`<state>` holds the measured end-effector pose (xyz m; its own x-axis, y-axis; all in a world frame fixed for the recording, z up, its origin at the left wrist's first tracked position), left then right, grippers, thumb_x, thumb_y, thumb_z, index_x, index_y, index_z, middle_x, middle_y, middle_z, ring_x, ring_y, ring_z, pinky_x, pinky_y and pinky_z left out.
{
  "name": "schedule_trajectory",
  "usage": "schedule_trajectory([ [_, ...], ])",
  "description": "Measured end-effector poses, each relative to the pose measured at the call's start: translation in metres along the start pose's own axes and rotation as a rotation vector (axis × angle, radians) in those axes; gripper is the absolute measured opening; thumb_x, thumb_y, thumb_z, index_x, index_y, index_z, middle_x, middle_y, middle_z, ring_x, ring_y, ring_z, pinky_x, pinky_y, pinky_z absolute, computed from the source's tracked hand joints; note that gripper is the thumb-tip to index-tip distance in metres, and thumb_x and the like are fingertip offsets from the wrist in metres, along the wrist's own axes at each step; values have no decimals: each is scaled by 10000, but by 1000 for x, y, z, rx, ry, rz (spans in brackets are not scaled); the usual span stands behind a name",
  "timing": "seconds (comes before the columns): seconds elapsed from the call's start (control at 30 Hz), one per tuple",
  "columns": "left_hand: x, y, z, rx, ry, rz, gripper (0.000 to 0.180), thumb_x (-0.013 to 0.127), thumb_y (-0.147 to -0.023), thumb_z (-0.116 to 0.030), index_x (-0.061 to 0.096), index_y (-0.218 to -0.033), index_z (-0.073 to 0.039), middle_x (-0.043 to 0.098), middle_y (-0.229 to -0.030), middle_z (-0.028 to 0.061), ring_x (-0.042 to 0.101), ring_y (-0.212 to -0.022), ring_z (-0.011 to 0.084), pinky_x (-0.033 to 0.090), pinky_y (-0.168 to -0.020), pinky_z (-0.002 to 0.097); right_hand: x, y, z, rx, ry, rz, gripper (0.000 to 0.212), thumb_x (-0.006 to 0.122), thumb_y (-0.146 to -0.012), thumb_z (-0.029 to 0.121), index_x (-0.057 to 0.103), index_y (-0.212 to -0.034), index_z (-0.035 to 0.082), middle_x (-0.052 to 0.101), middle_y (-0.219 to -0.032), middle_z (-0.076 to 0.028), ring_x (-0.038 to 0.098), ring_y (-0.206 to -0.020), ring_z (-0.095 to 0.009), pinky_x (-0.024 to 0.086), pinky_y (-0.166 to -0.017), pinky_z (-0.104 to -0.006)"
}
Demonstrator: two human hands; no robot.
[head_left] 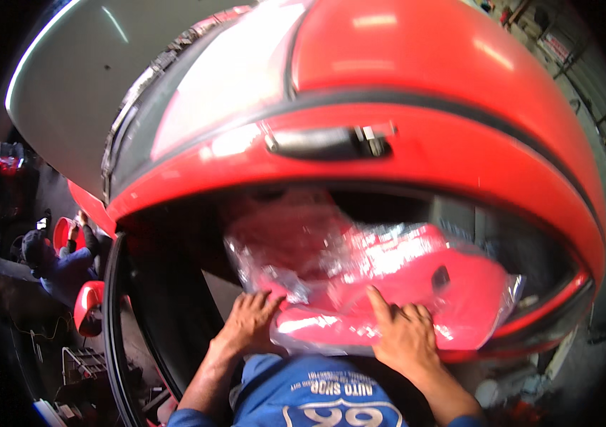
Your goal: The person removes a plastic-wrapped red car part from the trunk of a red car, places it on the passenger seat, then moves to the rear of the vehicle and uses a ratchet to tighten bolts on a black trim piece mounted on a stand.
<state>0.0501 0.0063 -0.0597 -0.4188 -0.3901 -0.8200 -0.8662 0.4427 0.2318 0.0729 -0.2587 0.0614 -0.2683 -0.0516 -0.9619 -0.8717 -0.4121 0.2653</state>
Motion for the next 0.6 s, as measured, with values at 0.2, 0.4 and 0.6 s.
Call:
schedule_trajectory([
  [0.2,51,-37,11,133,126,29,1104,913,-667,-417,364,-1576,-113,470,-1524,175,459,-1386,410,390,-1130,553,-12,-21,-60,-100,64,-93,827,832,-617,259,578,-1400,171,707,-967,-107,645,-907,-332,415,-1114,-526],
  [0.4,92,-113,-2,295,182,-177,944,873,-703,-301,438,-1511,-80,535,-1440,177,515,-1320,392,436,-1103,491,-9,-33,-114,-58,109,-73,570,850,-570,282,719,-1101,123,715,-1032,-97,630,-1063,-310,463,-982,-483],
  [0.6,128,-175,-13,356,337,27,725,827,-761,-261,530,-1388,-51,599,-1312,204,572,-1239,388,466,-1030,515,6,-36,-180,-19,44,-72,424,779,-625,243,699,-1018,104,696,-1075,-119,602,-1150,-345,317,-1199,-544],
])
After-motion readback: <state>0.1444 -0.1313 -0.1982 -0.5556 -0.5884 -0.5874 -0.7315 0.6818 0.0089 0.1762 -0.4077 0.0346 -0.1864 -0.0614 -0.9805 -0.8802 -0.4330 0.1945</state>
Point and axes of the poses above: each hand's wrist, its own y-axis away from the middle knuckle, its own x-axis out of the palm, z = x × y, the point moved 5 cm from there along -y, towards the middle knuckle
